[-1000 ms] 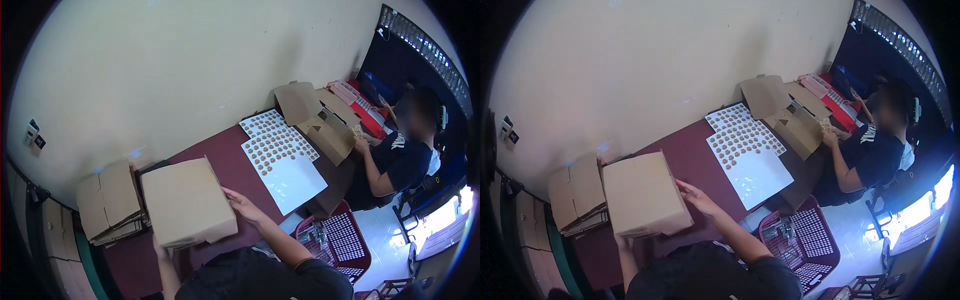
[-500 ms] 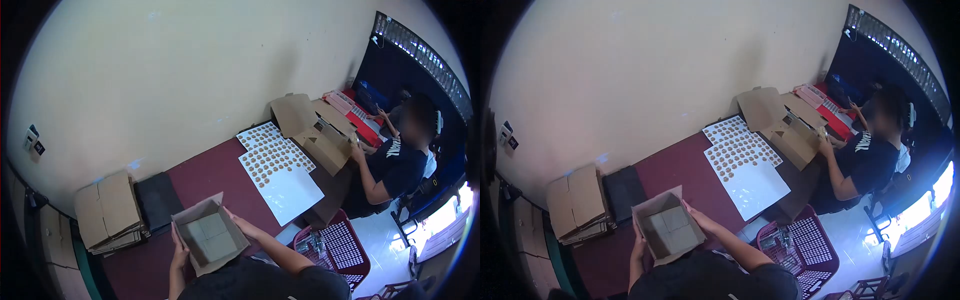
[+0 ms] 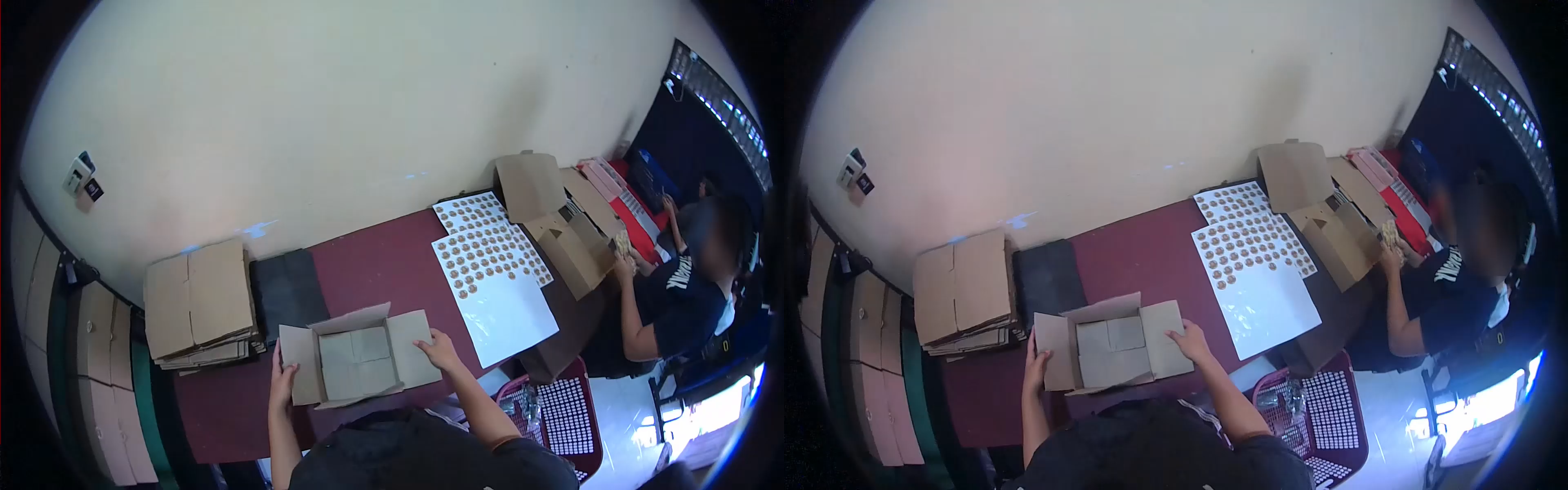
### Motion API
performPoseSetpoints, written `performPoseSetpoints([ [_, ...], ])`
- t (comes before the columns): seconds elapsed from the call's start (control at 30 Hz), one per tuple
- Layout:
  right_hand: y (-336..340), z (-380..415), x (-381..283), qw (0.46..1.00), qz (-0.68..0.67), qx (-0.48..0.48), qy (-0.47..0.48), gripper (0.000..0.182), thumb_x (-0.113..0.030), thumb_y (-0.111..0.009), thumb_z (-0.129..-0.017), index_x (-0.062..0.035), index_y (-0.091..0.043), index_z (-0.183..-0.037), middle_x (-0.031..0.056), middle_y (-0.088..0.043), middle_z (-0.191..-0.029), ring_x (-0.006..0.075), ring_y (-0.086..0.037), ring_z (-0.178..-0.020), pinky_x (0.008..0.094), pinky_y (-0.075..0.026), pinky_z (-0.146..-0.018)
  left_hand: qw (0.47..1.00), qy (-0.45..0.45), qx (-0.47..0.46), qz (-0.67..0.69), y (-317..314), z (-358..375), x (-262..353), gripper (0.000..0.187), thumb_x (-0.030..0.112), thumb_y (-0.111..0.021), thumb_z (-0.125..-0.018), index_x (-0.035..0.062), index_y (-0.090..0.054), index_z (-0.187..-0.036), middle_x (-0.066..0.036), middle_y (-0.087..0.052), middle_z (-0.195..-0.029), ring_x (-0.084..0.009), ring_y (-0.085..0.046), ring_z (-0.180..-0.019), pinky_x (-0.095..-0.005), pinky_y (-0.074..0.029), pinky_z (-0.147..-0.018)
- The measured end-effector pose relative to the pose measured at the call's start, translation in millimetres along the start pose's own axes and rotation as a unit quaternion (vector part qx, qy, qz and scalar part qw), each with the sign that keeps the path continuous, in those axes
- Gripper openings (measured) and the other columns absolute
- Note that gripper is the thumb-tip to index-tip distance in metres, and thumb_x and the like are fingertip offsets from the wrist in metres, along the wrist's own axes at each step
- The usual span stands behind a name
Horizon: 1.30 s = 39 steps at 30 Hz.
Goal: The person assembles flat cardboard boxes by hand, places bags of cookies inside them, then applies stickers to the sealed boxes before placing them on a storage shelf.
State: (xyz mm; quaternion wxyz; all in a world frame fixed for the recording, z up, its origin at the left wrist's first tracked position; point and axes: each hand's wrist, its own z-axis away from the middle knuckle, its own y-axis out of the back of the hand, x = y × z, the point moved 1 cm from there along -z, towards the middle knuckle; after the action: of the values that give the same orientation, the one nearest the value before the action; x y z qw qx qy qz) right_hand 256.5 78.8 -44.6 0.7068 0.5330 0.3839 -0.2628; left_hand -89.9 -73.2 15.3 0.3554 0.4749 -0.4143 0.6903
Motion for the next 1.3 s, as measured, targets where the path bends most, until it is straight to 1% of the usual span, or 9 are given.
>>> performPoseSetpoints([
  [0.17,-18,15,3,0.972,-0.183,0.002,-0.145,0.059,-0.02,-0.072,-0.076,-0.0007,-0.047,-0.126,0.0258,-0.055,-0.112,0.038,-0.055,-0.103,0.0411,-0.043,-0.091,0.999,0.029,0.019,-0.036,18,12,-11,0.074,0.001,-0.053,-0.083,0.0142,-0.017,-0.146,-0.013,-0.03,-0.144,-0.0252,-0.035,-0.129,-0.0339,-0.031,-0.104],
  [0.27,-28,17,-6,0.994,-0.01,0.09,0.061,0.059,-0.021,-0.068,-0.08,-0.0018,-0.043,-0.131,0.0298,-0.041,-0.127,0.0403,-0.041,-0.118,0.0467,-0.034,-0.098,0.98,-0.126,0.117,-0.098,29,10,-31,0.075,0.003,-0.056,-0.084,0.0186,-0.017,-0.146,-0.021,-0.027,-0.143,-0.0339,-0.034,-0.13,-0.044,-0.027,-0.106],
  [0.43,-36,13,-28,0.932,0.337,0.034,0.131,0.059,-0.041,-0.052,-0.088,-0.0024,-0.044,-0.132,0.0329,-0.027,-0.137,0.0442,-0.022,-0.131,0.0534,-0.022,-0.106,0.651,-0.135,0.084,-0.742,26,16,-40,0.08,0.015,-0.064,-0.078,0.0161,-0.021,-0.145,-0.025,-0.02,-0.145,-0.0439,-0.012,-0.136,-0.0579,-0.007,-0.109],
  [0.6,-74,5,0,0.992,0.067,-0.099,0.052,0.075,-0.038,-0.057,-0.084,-0.0077,-0.023,-0.143,0.0319,-0.036,-0.135,0.047,-0.035,-0.125,0.047,-0.028,-0.105,0.938,0.035,-0.048,-0.341,-10,16,-102,0.083,0.034,-0.055,-0.087,-0.0012,-0.007,-0.144,-0.03,-0.014,-0.146,-0.0381,-0.007,-0.139,-0.0458,-0.011,-0.112],
  [0.67,-77,6,2,0.971,0.087,-0.202,-0.096,0.082,-0.027,-0.059,-0.081,-0.0081,-0.011,-0.145,0.0319,-0.053,-0.115,0.0485,-0.052,-0.106,0.0468,-0.04,-0.095,0.941,0.033,-0.031,-0.334,-15,17,-111,0.08,0.027,-0.055,-0.086,-0.0019,-0.007,-0.143,-0.031,-0.016,-0.145,-0.0394,-0.011,-0.138,-0.0429,-0.014,-0.112],
  [0.77,-87,5,17,0.981,0.12,-0.15,-0.021,0.079,-0.018,-0.057,-0.081,-0.0079,-0.012,-0.144,0.032,-0.059,-0.1,0.0491,-0.057,-0.093,0.0493,-0.046,-0.085,0.954,0.07,0.01,-0.291,-9,9,-137,0.075,0.004,-0.048,-0.08,-0.0036,-0.008,-0.142,-0.032,-0.023,-0.141,-0.0419,-0.023,-0.134,-0.0392,-0.021,-0.11],
  [1.0,-32,0,-66,0.986,0.115,-0.118,0.033,0.073,-0.023,-0.062,-0.079,-0.0074,-0.026,-0.141,0.0299,-0.056,-0.112,0.0449,-0.055,-0.103,0.0461,-0.044,-0.09,0.945,-0.047,0.11,-0.305,-25,-30,-152,0.074,-0.006,-0.04,-0.077,0.0026,-0.01,-0.144,-0.029,-0.029,-0.139,-0.0411,-0.031,-0.129,-0.0399,-0.023,-0.109],
  [1.07,-21,-2,-92,0.956,0.104,-0.046,0.271,0.07,-0.026,-0.066,-0.078,-0.0066,-0.034,-0.138,0.0248,-0.049,-0.126,0.0377,-0.049,-0.116,0.0409,-0.04,-0.097,0.943,-0.06,0.117,-0.307,-24,-48,-181,0.075,-0.006,-0.042,-0.077,0.0023,-0.009,-0.144,-0.029,-0.028,-0.139,-0.0408,-0.03,-0.129,-0.0399,-0.023,-0.109],
  [1.3,-66,18,-53,0.898,0.215,-0.298,0.241,0.057,-0.033,-0.068,-0.077,-0.0106,-0.051,-0.127,0.0148,-0.057,-0.12,0.0316,-0.054,-0.11,0.0399,-0.04,-0.097,0.948,0.0,0.122,-0.295,-40,-61,-154,0.079,-0.002,-0.049,-0.075,0.0005,-0.008,-0.143,-0.029,-0.022,-0.142,-0.0411,-0.024,-0.133,-0.0405,-0.022,-0.11],
])
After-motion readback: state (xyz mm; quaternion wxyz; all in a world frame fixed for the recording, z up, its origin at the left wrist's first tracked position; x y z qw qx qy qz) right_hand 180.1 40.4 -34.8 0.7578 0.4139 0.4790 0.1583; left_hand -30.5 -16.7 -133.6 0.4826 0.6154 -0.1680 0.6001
